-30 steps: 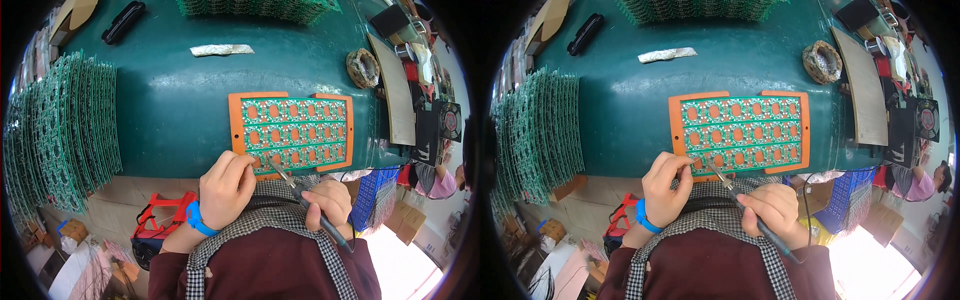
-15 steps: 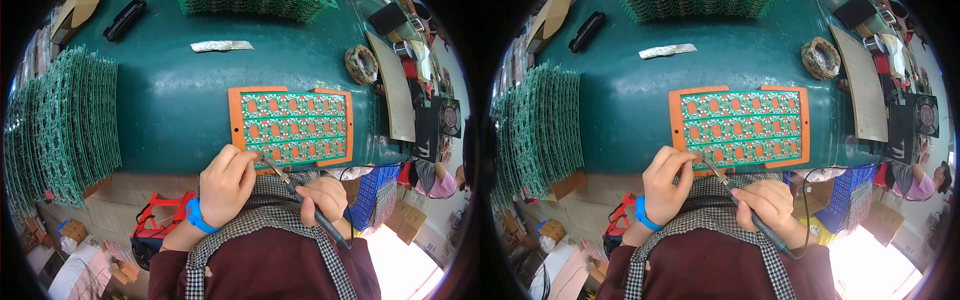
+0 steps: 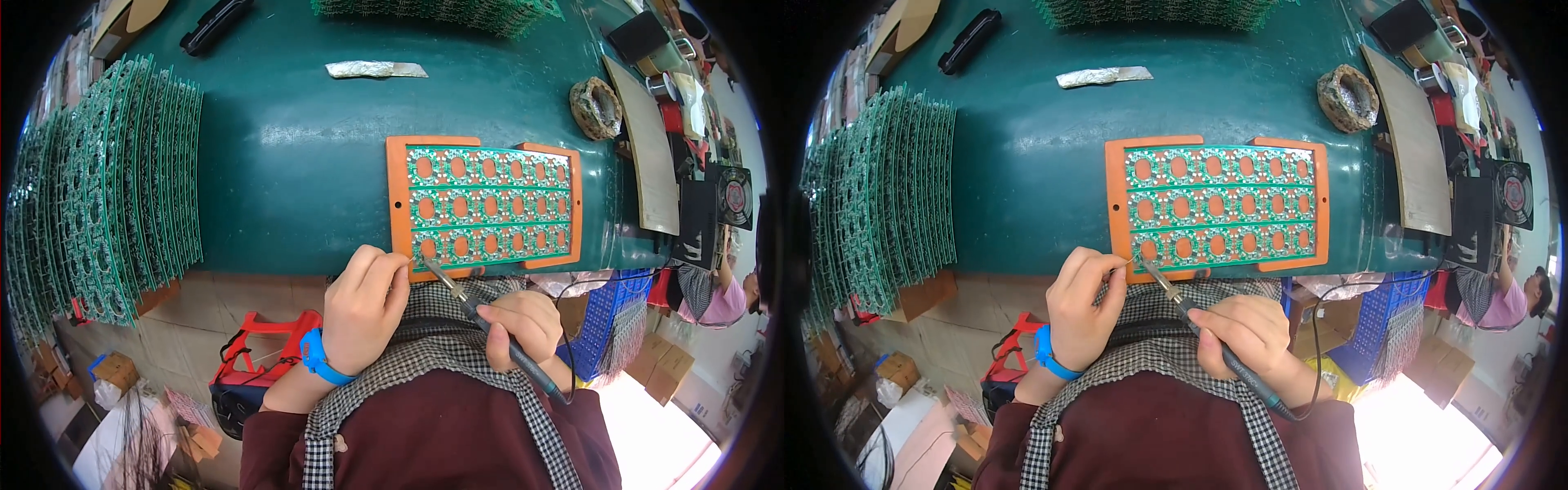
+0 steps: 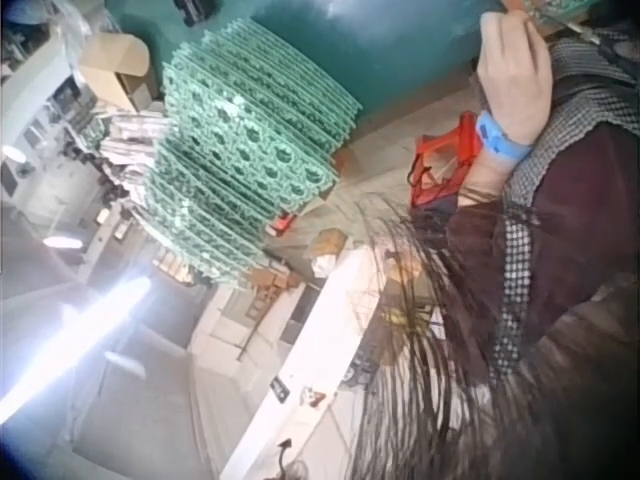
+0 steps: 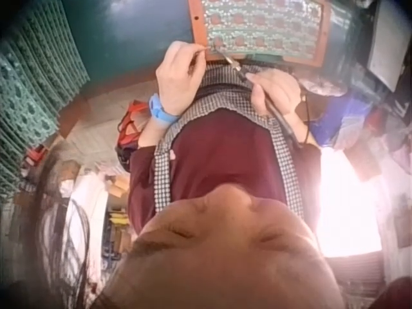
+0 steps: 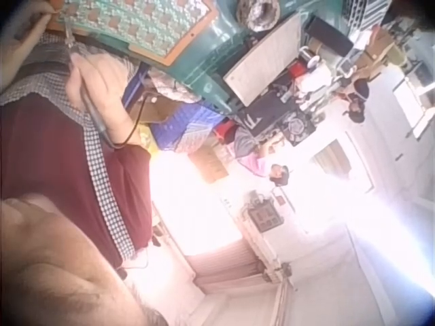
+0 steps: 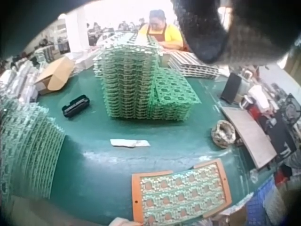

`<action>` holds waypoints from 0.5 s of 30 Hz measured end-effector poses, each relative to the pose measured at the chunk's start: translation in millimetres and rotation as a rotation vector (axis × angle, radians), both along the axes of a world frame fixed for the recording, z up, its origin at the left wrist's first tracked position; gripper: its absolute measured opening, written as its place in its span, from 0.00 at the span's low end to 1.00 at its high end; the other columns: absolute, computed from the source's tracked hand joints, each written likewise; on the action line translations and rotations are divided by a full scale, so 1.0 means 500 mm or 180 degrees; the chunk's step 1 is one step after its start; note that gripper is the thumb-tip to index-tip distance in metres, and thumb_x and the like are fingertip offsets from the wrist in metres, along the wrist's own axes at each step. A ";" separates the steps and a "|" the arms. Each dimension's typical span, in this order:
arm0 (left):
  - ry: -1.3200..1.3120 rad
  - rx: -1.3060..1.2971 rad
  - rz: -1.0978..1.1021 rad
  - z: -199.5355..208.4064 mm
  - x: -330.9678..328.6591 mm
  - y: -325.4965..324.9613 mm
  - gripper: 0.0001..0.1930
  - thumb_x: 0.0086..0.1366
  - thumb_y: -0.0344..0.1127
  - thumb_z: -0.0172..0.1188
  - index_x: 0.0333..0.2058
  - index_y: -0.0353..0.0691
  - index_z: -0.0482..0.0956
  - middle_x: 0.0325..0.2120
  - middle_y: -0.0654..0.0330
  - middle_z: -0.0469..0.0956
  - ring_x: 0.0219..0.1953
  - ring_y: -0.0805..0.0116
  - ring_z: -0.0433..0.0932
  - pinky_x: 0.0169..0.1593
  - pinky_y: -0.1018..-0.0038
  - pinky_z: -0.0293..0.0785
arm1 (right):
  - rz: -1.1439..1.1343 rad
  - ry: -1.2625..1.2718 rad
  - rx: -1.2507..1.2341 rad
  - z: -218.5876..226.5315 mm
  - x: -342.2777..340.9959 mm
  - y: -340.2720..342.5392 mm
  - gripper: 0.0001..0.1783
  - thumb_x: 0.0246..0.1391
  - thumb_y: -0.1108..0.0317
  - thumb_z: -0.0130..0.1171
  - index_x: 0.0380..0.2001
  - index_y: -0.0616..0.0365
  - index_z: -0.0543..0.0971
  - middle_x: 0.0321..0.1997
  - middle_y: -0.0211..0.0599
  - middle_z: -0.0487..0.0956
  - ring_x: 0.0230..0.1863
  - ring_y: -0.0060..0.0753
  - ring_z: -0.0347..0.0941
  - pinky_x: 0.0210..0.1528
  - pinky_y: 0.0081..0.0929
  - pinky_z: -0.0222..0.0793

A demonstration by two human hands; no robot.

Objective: The person solders electronic components onto printed circuit boards using a soldering iron and solder wire.

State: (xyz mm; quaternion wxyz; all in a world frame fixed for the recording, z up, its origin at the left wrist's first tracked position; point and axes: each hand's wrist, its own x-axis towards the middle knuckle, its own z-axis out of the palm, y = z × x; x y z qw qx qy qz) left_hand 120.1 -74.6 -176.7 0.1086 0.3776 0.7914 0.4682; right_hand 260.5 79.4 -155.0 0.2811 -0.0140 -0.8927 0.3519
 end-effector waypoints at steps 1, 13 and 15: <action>0.0000 -0.0002 0.0001 0.001 -0.001 0.000 0.07 0.55 0.21 0.61 0.34 0.35 0.75 0.27 0.57 0.71 0.23 0.62 0.74 0.26 0.70 0.71 | 0.0001 0.0000 -0.0002 -0.002 0.000 0.000 0.11 0.39 0.76 0.57 0.31 0.62 0.80 0.22 0.33 0.77 0.20 0.30 0.75 0.22 0.23 0.71; -0.0093 0.0020 0.0328 0.016 -0.022 0.007 0.06 0.53 0.19 0.61 0.30 0.34 0.76 0.25 0.59 0.73 0.20 0.72 0.70 0.22 0.77 0.63 | -0.0152 0.0044 -0.0008 0.004 0.000 0.018 0.08 0.40 0.75 0.56 0.28 0.63 0.79 0.21 0.33 0.77 0.19 0.30 0.74 0.22 0.24 0.72; -0.0016 -0.0046 0.0151 0.018 -0.026 0.010 0.07 0.52 0.20 0.61 0.30 0.35 0.75 0.27 0.56 0.74 0.24 0.61 0.76 0.25 0.72 0.72 | -0.0044 0.0015 0.0012 0.005 -0.003 0.018 0.08 0.40 0.75 0.56 0.28 0.63 0.80 0.21 0.33 0.77 0.19 0.30 0.74 0.23 0.24 0.72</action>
